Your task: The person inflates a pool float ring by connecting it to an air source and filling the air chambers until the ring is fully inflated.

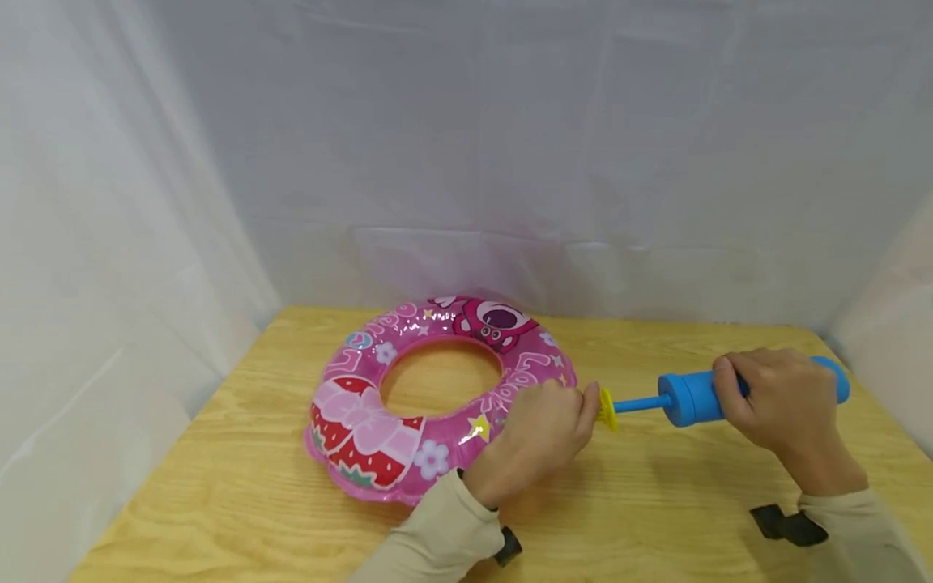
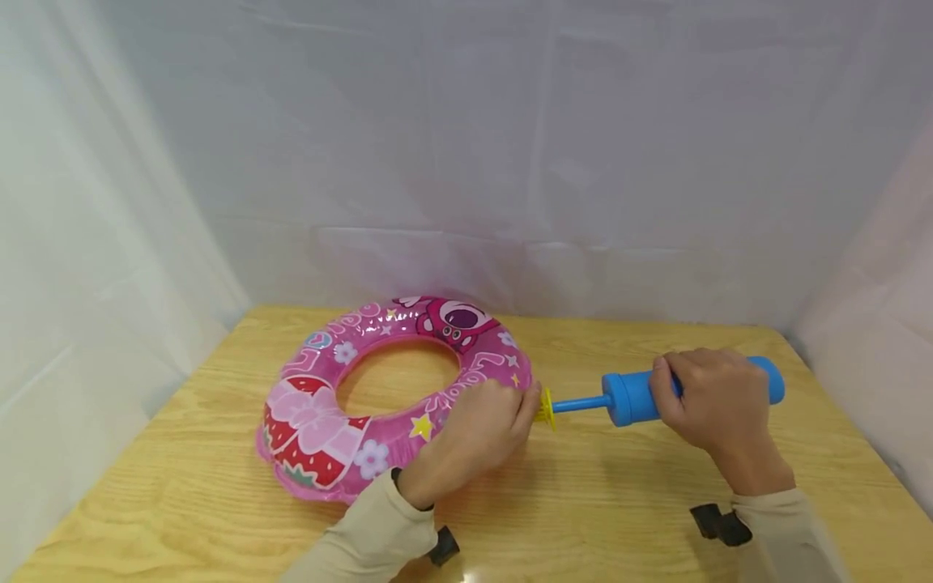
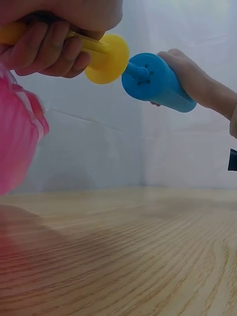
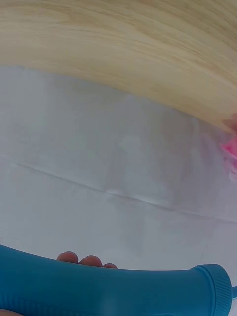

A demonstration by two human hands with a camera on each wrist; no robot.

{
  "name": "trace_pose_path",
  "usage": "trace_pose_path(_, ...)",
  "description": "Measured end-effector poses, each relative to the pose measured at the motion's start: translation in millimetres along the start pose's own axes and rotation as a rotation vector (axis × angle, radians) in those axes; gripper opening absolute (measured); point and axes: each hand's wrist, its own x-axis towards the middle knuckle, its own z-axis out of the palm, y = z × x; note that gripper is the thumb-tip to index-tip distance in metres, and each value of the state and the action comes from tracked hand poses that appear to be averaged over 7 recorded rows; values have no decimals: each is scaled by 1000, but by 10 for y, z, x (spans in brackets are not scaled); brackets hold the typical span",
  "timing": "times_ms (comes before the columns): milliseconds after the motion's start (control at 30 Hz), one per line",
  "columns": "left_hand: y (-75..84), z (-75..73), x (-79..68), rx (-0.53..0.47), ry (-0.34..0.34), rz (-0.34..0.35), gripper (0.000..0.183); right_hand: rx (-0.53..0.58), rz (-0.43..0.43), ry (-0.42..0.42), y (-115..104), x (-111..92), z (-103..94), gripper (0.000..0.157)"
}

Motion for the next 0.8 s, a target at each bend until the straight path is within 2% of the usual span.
trace_pose_path(267, 9, -19, -5, -33, 3, -10, 54, 8, -5, 24, 233, -71, -44, 52)
trace_pose_path(500, -8, 4, -22, -29, 16, -28, 53, -25, -35, -9, 378, -137, -91, 62)
trace_pose_path(633, -6, -7, -15, -29, 30, -35, 54, -36, -28, -3, 436, -140, -140, 62)
trace_pose_path(800, 12, -17, -13, -38, 30, -39, 54, -54, -3, -50, 493, -158, -233, 60)
